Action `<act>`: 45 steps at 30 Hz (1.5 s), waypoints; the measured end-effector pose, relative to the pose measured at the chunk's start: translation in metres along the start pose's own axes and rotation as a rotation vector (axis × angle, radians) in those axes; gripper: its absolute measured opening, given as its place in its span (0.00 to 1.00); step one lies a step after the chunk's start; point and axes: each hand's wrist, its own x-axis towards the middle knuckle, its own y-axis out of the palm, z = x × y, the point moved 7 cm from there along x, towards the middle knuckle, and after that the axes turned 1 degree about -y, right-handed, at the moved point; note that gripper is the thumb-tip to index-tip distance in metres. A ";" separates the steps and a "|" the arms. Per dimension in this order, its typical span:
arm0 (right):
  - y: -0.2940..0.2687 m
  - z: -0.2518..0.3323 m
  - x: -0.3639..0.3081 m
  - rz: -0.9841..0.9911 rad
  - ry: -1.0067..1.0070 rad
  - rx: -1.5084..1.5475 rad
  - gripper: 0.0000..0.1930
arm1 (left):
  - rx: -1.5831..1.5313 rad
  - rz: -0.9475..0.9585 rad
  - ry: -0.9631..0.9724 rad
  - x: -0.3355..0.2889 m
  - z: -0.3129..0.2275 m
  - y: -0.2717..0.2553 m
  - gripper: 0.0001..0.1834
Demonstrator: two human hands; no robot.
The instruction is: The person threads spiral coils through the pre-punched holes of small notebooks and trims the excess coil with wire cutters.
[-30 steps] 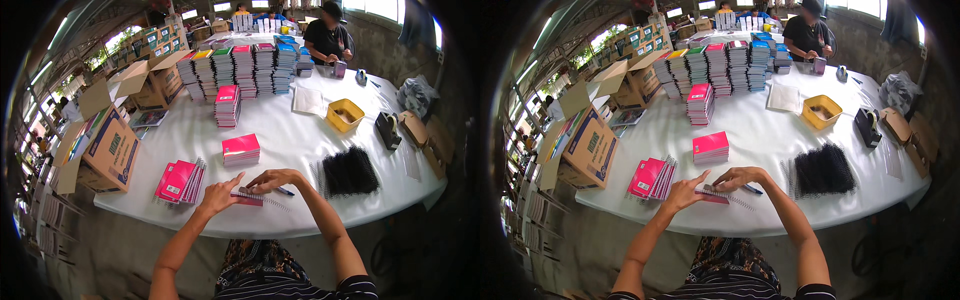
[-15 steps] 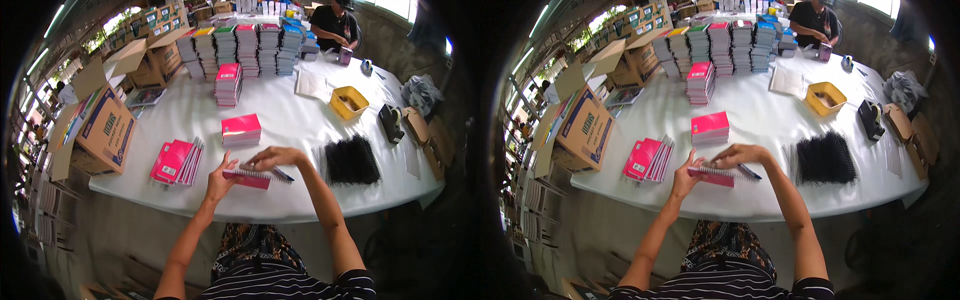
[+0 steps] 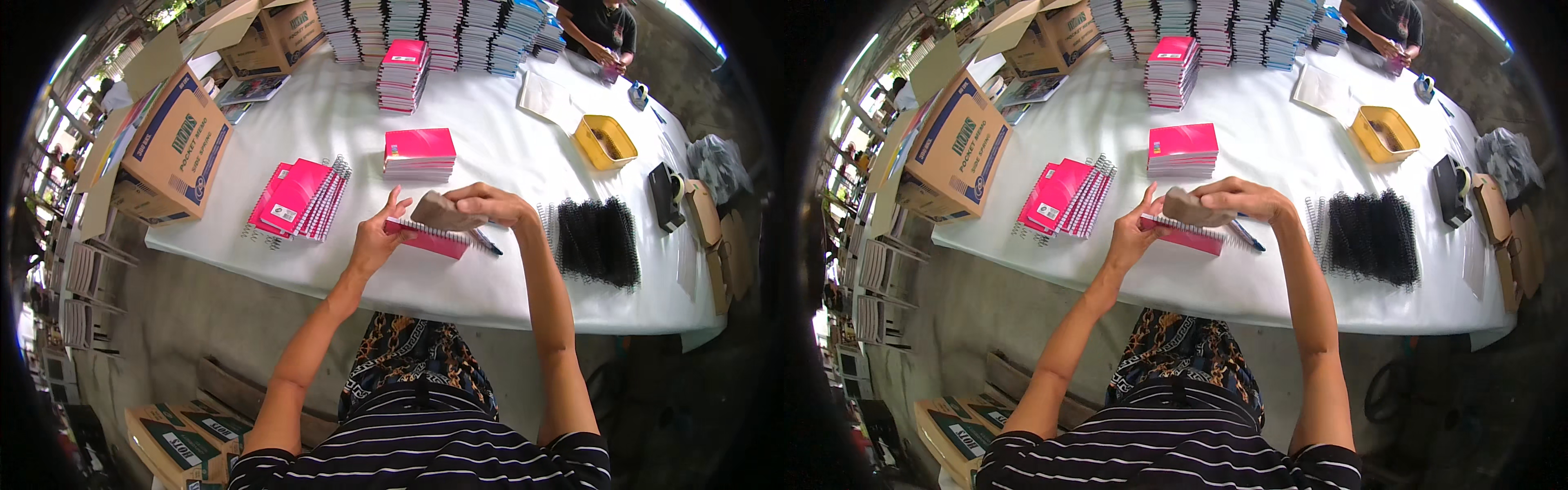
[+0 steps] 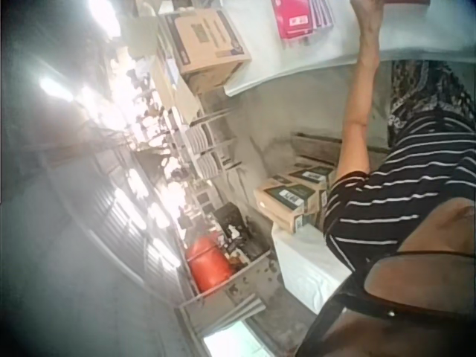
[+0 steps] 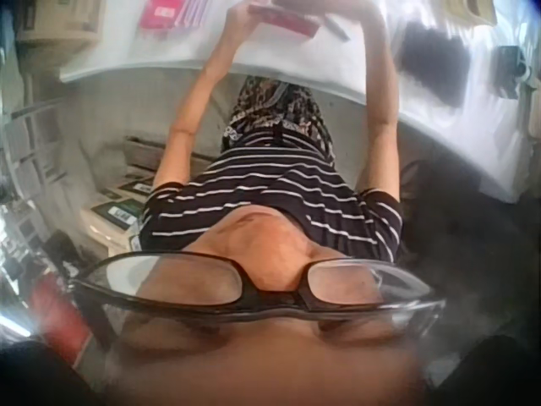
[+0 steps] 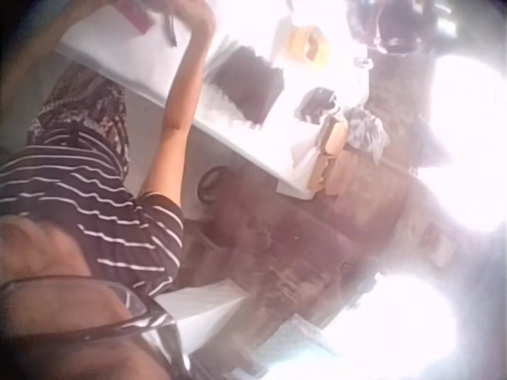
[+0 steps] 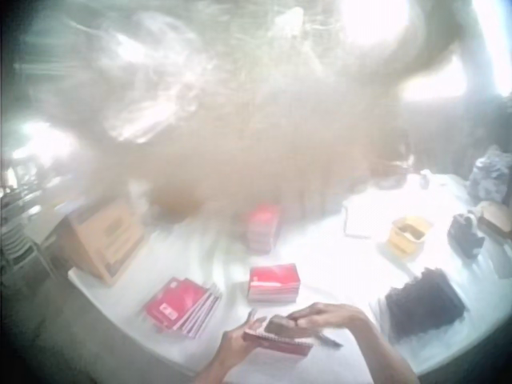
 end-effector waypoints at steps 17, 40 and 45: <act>-0.069 -0.005 -0.045 -0.470 0.193 -0.731 0.23 | -0.229 0.335 -0.174 0.003 -0.010 0.005 0.34; 0.083 0.050 -0.088 -1.006 -0.361 -0.770 0.18 | 0.305 -0.039 0.011 -0.012 -0.042 -0.004 0.23; 0.105 0.080 -0.074 -0.944 -0.417 -0.905 0.19 | 0.564 -0.234 0.286 -0.012 -0.086 -0.006 0.30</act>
